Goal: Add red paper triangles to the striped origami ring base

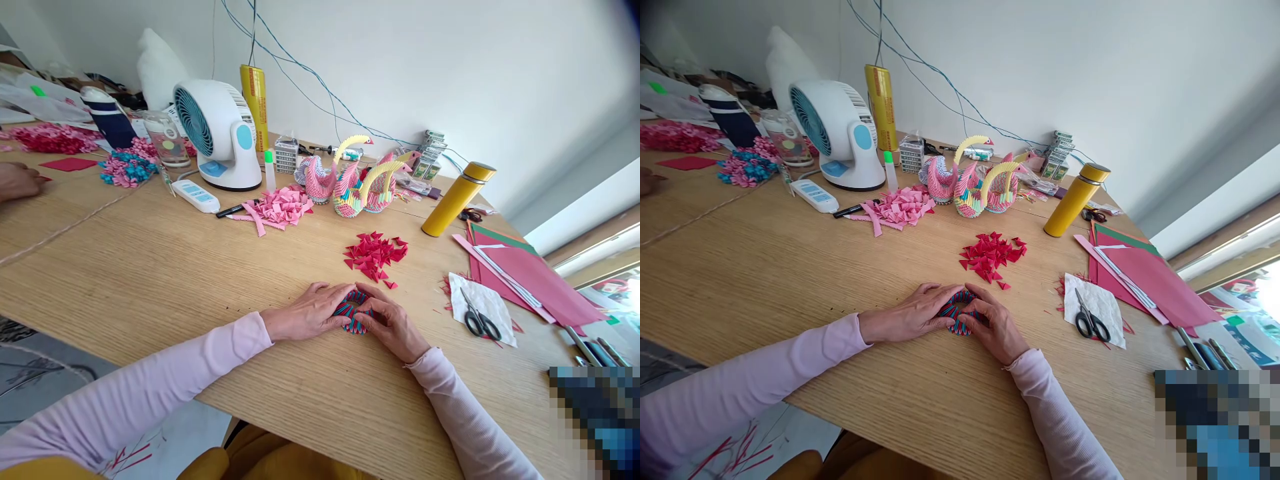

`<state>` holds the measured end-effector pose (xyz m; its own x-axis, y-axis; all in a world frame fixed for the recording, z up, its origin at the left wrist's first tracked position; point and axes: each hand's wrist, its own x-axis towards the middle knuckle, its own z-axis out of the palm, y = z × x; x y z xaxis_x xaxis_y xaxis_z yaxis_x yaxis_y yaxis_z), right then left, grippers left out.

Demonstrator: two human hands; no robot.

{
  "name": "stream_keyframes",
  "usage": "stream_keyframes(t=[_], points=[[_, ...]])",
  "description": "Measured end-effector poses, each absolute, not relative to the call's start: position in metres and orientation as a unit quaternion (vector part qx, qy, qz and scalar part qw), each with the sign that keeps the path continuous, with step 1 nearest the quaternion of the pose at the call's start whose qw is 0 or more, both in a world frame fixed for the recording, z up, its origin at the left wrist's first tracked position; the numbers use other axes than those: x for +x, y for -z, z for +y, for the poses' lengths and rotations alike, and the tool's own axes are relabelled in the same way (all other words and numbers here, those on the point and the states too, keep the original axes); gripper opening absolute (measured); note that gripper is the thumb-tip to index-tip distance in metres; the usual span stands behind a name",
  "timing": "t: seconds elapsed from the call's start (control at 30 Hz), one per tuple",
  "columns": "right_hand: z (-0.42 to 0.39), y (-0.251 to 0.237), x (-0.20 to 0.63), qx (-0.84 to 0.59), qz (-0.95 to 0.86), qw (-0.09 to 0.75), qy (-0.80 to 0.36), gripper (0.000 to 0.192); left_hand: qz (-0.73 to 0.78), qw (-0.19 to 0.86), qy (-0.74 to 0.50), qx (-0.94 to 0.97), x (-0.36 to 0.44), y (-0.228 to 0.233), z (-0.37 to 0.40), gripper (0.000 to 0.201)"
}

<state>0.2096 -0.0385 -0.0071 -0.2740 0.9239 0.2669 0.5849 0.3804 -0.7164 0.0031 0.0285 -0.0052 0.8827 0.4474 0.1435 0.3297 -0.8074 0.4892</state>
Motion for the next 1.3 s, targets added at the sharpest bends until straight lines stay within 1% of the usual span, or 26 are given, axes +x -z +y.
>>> stream_keyframes(t=[0.2,0.37,0.6,0.87,1.07,1.2,1.3], points=[[-0.038,0.008,0.210,-0.484,-0.762,0.346,-0.255,0.019,0.205,0.219,-0.146,0.942,0.005,0.007,0.024,0.073],[-0.038,0.007,0.210,-0.488,-0.754,0.350,-0.267,0.019,0.215,0.209,-0.154,0.941,0.007,0.010,0.023,0.068],[-0.035,0.009,0.207,-0.502,-0.731,0.387,-0.251,0.019,0.205,0.210,-0.174,0.940,0.011,0.010,0.030,0.064],[-0.038,0.014,0.204,-0.515,-0.721,0.393,-0.245,0.018,0.206,0.188,-0.158,0.947,0.013,0.005,0.028,0.056],[-0.041,0.012,0.204,-0.511,-0.727,0.392,-0.238,0.018,0.217,0.166,-0.122,0.954,0.011,0.011,0.025,0.063],[-0.042,0.009,0.204,-0.496,-0.740,0.374,-0.260,0.017,0.225,0.149,-0.095,0.958,0.009,0.013,0.021,0.067],[-0.043,0.009,0.205,-0.493,-0.744,0.368,-0.260,0.018,0.226,0.153,-0.107,0.956,0.009,0.013,0.018,0.066]])
